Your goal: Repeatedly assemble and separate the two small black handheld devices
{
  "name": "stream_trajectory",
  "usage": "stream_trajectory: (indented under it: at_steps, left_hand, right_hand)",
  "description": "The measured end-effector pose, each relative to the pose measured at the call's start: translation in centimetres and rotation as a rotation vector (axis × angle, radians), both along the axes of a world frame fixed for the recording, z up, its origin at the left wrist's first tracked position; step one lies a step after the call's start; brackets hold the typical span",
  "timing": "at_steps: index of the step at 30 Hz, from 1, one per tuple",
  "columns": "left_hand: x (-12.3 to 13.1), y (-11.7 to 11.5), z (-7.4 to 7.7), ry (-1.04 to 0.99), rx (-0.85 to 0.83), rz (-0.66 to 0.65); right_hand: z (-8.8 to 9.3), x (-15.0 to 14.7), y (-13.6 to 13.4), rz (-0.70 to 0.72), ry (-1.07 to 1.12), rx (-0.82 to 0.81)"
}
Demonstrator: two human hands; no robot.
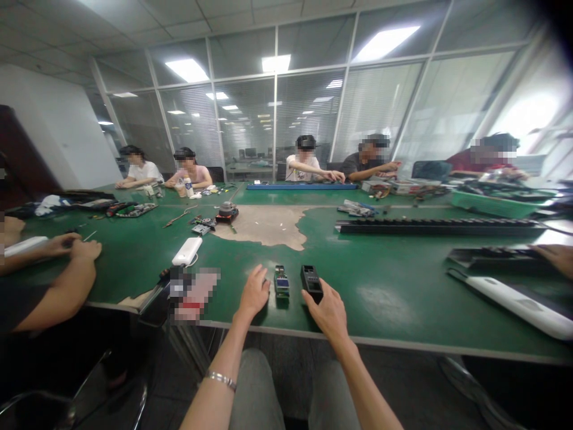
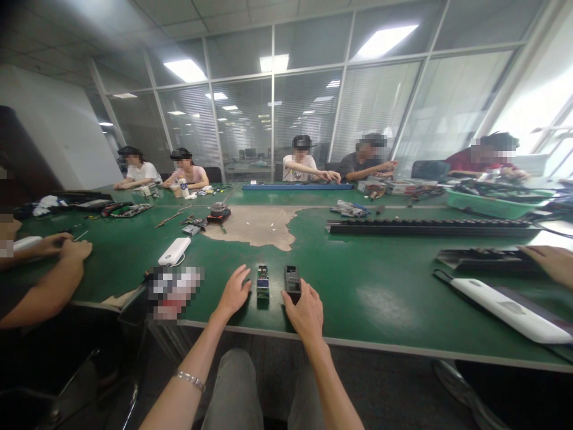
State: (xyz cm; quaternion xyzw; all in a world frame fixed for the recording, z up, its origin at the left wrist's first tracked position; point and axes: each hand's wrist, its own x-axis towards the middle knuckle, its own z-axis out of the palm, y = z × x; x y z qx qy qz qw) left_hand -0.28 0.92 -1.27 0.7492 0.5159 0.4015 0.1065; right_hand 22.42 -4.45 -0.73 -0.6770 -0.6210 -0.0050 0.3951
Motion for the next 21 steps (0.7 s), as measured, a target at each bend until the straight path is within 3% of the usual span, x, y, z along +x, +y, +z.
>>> stream_trajectory:
  at_steps: [5,11,21]
  left_hand:
    - [0.0,-0.2,0.1,0.002,0.002,0.005]
    - [0.0,0.0,-0.2,-0.008,0.031,0.006]
    - [-0.1,0.0,-0.2,-0.016,0.023,-0.004]
  right_hand:
    - [2.5,-1.2,-0.5,0.033,0.130,-0.011]
    - [5.9,-4.8,-0.4,0.113,0.152,0.053]
    - [5.6,-8.5,0.7,0.057,-0.029,0.014]
